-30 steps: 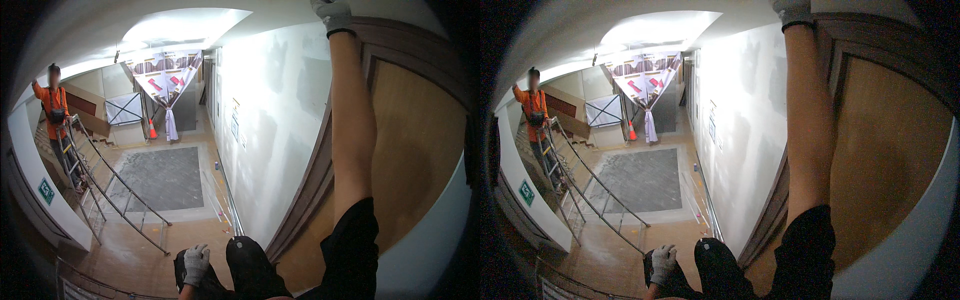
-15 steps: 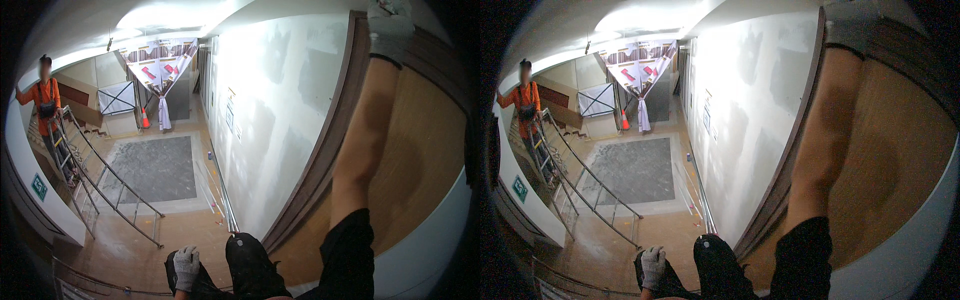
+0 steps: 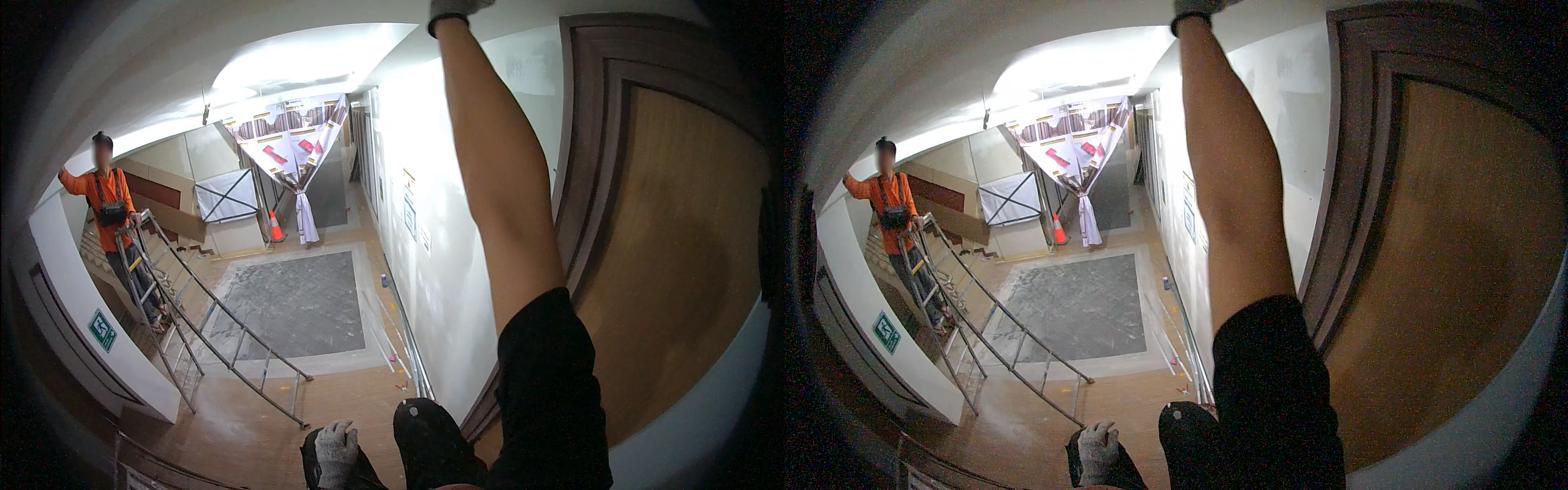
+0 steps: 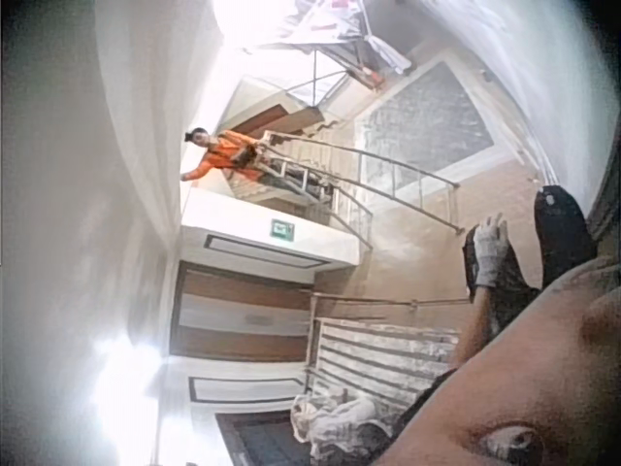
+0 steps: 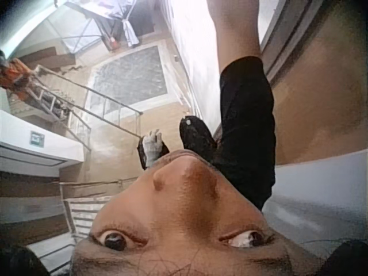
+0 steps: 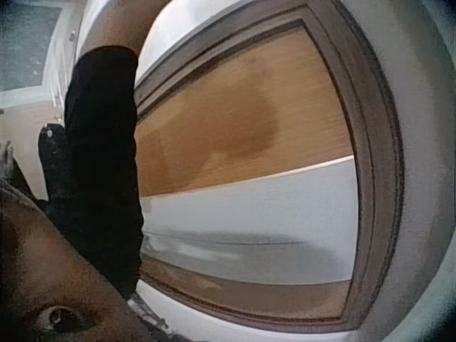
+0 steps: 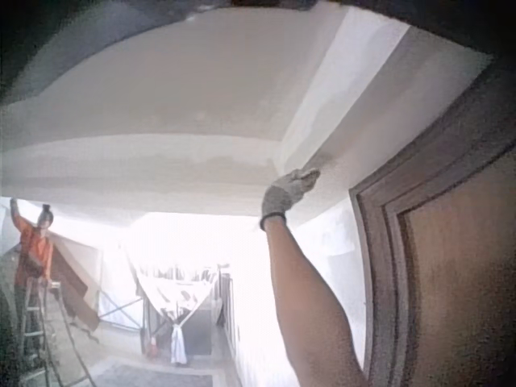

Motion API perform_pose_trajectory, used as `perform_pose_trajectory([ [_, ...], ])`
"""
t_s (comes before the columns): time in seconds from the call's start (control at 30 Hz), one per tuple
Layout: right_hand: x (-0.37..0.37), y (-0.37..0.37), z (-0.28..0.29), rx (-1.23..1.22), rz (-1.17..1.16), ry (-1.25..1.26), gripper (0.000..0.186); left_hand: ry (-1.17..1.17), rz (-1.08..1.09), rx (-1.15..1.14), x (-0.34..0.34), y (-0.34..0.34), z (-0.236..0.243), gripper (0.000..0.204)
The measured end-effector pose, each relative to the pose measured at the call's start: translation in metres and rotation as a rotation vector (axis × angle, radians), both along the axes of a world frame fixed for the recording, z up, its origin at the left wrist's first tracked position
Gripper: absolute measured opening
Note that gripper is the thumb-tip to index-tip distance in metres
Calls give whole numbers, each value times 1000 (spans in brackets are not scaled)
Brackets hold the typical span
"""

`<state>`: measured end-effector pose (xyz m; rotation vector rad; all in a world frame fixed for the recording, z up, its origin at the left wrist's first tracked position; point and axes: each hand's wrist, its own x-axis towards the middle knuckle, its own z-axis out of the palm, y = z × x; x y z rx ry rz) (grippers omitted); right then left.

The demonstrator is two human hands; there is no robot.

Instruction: The person applies joint compound to the upper edge of a door frame using a putty knife. They scoop the compound from a small container onto the putty knife and smooth it along the seam between the frame and the wall.

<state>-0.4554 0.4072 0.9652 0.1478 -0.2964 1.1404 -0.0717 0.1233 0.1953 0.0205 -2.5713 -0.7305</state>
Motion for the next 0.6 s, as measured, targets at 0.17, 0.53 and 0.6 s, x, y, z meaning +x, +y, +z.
perform_pose_trajectory([
  [0.17, 107, -119, -43, 546, -116, -295, 57, 3, 31, -33, 22, -12, -11, 24],
  [0.53, 73, -95, -102, 732, 935, 114, 31, -4, 38, 4, 43, -9, -11, 25],
  [0.6, -11, 17, -81, 605, -482, -287, 9, 69, -73, 11, 24, -1, -3, 25],
])
